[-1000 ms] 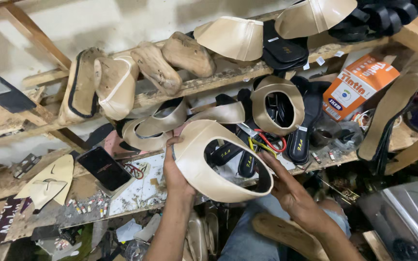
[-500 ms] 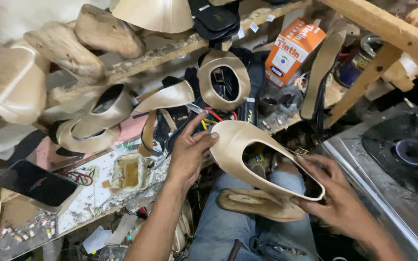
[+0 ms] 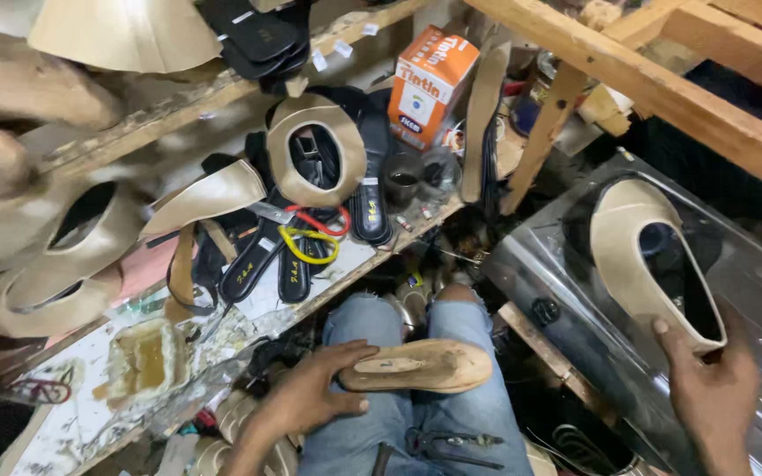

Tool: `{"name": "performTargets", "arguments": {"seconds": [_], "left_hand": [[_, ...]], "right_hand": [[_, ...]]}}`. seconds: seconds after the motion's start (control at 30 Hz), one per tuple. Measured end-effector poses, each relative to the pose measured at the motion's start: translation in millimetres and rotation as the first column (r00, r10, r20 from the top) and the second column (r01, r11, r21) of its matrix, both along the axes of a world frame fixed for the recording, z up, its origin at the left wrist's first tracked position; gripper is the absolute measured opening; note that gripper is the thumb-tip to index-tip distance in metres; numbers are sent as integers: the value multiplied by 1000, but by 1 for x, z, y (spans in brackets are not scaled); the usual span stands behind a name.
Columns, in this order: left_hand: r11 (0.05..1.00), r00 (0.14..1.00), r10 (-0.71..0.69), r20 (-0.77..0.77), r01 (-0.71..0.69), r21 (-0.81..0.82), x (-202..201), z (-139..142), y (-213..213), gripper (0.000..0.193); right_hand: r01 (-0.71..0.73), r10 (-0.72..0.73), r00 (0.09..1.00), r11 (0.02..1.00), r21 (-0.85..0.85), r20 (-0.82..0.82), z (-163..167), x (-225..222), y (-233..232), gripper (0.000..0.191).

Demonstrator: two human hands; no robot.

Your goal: The person selects a beige shoe upper from a shelf, places it on a wooden shoe last, and uses a hammer to tap the upper onto the last. They then use a prying tool to adjust the fit and continue hammering to secure the upper around the last.

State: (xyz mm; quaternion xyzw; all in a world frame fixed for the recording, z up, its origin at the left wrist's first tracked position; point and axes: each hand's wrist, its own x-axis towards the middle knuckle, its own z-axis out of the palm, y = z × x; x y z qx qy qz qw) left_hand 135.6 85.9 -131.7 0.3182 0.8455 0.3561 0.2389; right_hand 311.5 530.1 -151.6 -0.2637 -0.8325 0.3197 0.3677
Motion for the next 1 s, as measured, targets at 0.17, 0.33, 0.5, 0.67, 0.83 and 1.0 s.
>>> {"name": "performTargets", "arguments": {"seconds": [0.17, 0.33, 0.5, 0.67, 0.83, 1.0], "left_hand": [[982, 982, 134, -134, -114, 148, 31, -26, 12, 67], [992, 976, 111, -189, -97, 81, 29, -27, 10, 75], [996, 975, 88, -206, -89, 3, 23, -28, 19, 68], [986, 970, 160, -181, -148, 81, 22, -21, 13, 81], [971, 962, 237, -140, -231, 59, 19, -2, 8, 66], [902, 878, 427, 214, -399, -165, 21, 4, 6, 66]], "right_hand": [[189, -185, 964, 982, -4, 189, 10, 23, 17, 68], [215, -217, 952, 976, 36, 217, 10, 36, 21, 73], [248, -236, 950, 968, -36, 203, 9, 37, 31, 71], [282, -264, 930, 959, -35, 255, 14, 38, 35, 72], [258, -241, 947, 965, -54, 212, 17, 37, 33, 68], [278, -252, 942, 956, -94, 222, 15, 31, 36, 66]]}}
